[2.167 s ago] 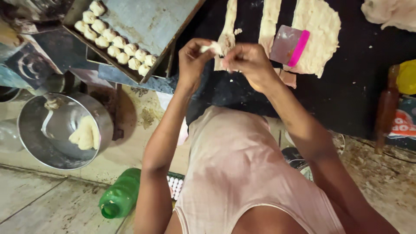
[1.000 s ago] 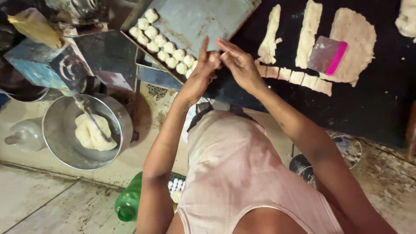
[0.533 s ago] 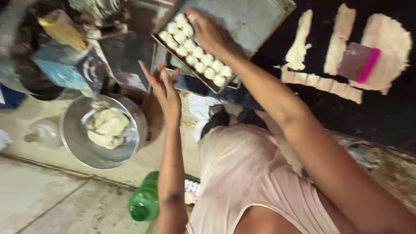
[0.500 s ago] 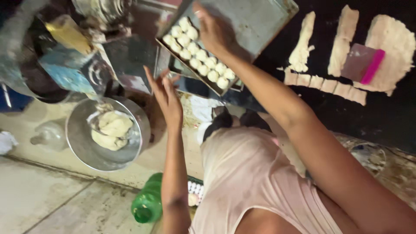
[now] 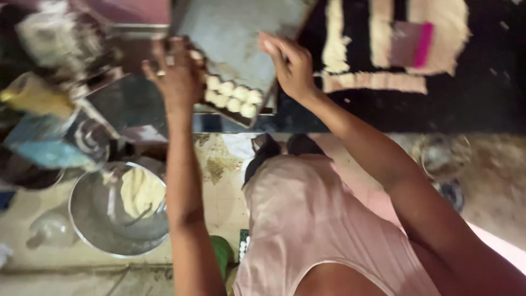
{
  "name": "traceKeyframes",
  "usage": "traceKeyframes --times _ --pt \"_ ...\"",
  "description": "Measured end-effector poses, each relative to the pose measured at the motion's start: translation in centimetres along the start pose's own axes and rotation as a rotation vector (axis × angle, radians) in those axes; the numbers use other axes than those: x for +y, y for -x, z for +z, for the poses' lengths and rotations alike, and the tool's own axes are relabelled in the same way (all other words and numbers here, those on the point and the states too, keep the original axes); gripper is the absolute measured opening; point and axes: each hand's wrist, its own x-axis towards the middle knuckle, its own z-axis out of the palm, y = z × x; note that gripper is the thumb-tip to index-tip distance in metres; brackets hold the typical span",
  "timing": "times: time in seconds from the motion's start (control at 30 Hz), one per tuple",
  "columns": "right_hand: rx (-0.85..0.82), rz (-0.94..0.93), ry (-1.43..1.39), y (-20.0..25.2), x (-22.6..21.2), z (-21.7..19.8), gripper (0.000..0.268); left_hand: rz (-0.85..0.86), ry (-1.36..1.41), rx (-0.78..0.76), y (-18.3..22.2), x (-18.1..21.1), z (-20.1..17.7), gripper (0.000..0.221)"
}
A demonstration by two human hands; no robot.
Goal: The person cuts small portions of dough from a larger piece using a scraper, rolls each portion into a ball by hand, and places the balls into a metal tray.
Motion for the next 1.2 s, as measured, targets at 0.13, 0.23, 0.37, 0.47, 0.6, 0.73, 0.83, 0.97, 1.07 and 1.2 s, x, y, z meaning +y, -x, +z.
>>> traceKeyframes --times 0.13,0.23,0.37,0.47,0.6,0.73,0.83,0.97,1.07,1.2 --pt "0.072 0.176 0.419 9.6 -1.8 -10.8 0.02 -0.047 0.225 0.125 1.2 3.5 -0.1 0.055" --pt "0.114 0.17 0.526 11.6 -1.5 -13.2 0.024 -0.094 0.942 0.113 4.3 8.8 0.9 0.046" --pt "-0.072 0.08 0.671 10.4 0.6 -12.7 0.027 -0.131 1.312 -0.175 7.4 19.0 5.2 0.03" --pt "0.015 0.133 0.483 9.4 1.3 -12.6 0.027 -0.352 1.534 -0.357 7.1 23.4 9.1 0.036" --pt "-0.046 0.09 0.215 10.9 0.6 -12.9 0.035 -0.508 1.916 -0.445 7.5 23.3 13.7 0.031" --pt "0.012 0.025 0.459 8.5 2.0 -13.6 0.035 -0.626 1.726 -0.273 7.8 22.3 16.0 0.031" --pt "-0.208 -0.171 0.595 6.6 4.2 -13.9 0.027 -0.758 1.783 -0.273 8.8 22.7 16.2 0.037" --pt "-0.158 0.158 0.073 5.9 5.2 -15.1 0.019 -0.566 1.777 -0.159 8.8 23.6 15.8 0.033" --pt "-0.223 0.306 -0.036 6.6 4.2 -16.9 0.017 -0.58 1.751 -0.133 8.2 25.1 15.7 0.032" --pt "-0.138 0.063 0.274 6.7 2.8 -19.2 0.017 -0.515 1.542 0.083 5.6 27.1 15.6 0.038"
